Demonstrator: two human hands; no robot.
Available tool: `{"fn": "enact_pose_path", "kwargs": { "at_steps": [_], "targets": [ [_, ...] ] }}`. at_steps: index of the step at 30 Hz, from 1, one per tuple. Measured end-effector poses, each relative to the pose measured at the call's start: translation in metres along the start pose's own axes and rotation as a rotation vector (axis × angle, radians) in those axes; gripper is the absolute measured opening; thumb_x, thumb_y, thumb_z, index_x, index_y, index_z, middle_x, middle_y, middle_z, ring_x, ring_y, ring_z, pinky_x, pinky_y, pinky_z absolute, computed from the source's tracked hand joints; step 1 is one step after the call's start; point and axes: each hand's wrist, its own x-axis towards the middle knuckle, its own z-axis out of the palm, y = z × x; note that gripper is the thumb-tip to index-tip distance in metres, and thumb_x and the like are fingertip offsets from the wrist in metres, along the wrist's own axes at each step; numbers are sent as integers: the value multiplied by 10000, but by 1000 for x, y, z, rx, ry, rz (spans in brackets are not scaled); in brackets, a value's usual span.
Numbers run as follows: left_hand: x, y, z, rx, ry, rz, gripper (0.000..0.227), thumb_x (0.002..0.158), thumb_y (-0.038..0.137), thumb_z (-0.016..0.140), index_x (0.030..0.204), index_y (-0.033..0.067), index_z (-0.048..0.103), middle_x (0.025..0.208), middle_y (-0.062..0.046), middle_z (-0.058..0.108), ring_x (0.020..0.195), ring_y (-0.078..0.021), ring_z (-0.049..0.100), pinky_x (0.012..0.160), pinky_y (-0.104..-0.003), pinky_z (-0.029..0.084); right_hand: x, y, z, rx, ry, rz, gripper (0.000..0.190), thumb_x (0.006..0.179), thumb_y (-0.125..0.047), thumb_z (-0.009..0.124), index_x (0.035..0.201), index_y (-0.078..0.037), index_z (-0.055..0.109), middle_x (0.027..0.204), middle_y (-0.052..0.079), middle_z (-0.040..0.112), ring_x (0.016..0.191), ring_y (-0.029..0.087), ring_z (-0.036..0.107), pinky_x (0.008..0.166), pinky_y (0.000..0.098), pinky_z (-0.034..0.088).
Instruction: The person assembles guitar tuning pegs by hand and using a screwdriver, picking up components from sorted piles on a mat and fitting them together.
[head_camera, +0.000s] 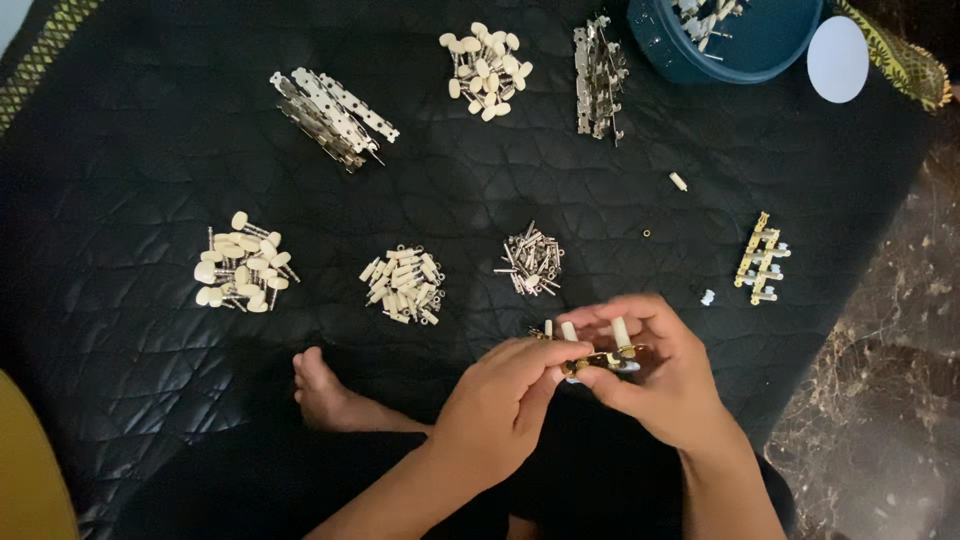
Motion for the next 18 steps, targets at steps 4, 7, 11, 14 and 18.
{"fn": "enact_pose_path", "kwargs": {
  "at_steps": [4, 7, 11, 14, 18],
  "targets": [
    [-1, 4, -3, -45, 12, 10, 315, 1038, 60, 441, 1278, 52, 645, 1233, -109, 730, 1142, -266, 700, 1027, -380, 521, -2, 3, 0, -66, 10, -64, 490, 809, -78, 824, 1235, -68, 581, 1181, 138, 755, 1111, 228, 768, 933, 332, 685],
    [1, -1, -2, -46, -20, 5, 312, 1034, 92, 448, 1287, 49, 625, 1245, -138, 719, 1163, -290, 691, 1040, -388, 501, -4, 13, -2, -5, 1, 2, 478, 823, -81, 803, 1249, -34, 589, 1213, 175, 754, 1145, 245, 750, 988, 360, 636],
    [0, 8, -6, -112, -59, -209, 464, 1015, 109, 480, 1477, 136, 505, 1421, -120, 656, 1303, -254, 642, 1044, -351, 502, -3, 5, -3, 31, -31, 46, 472, 855, -98, 778, 1288, -93, 589, 1232, 191, 764, 1069, 246, 783, 926, 357, 658],
    [-1, 8, -5, -65, -11, -126, 462, 1030, 128, 474, 1487, 62, 465, 1444, -154, 624, 1278, -281, 646, 1077, -392, 482, -4, 10, -4, 35, 7, 83, 546, 803, -56, 815, 1304, -67, 598, 1179, 149, 776, 1013, 230, 792, 881, 351, 677],
    [-3, 8, -3, -67, -7, -120, 414, 1022, 87, 446, 1427, 63, 529, 1328, -135, 657, 1221, -284, 653, 1044, -392, 492, -3, 9, -1, 17, -23, -32, 506, 830, -83, 804, 1279, -59, 570, 1230, 222, 752, 1112, 282, 779, 983, 375, 653]
  ]
}}
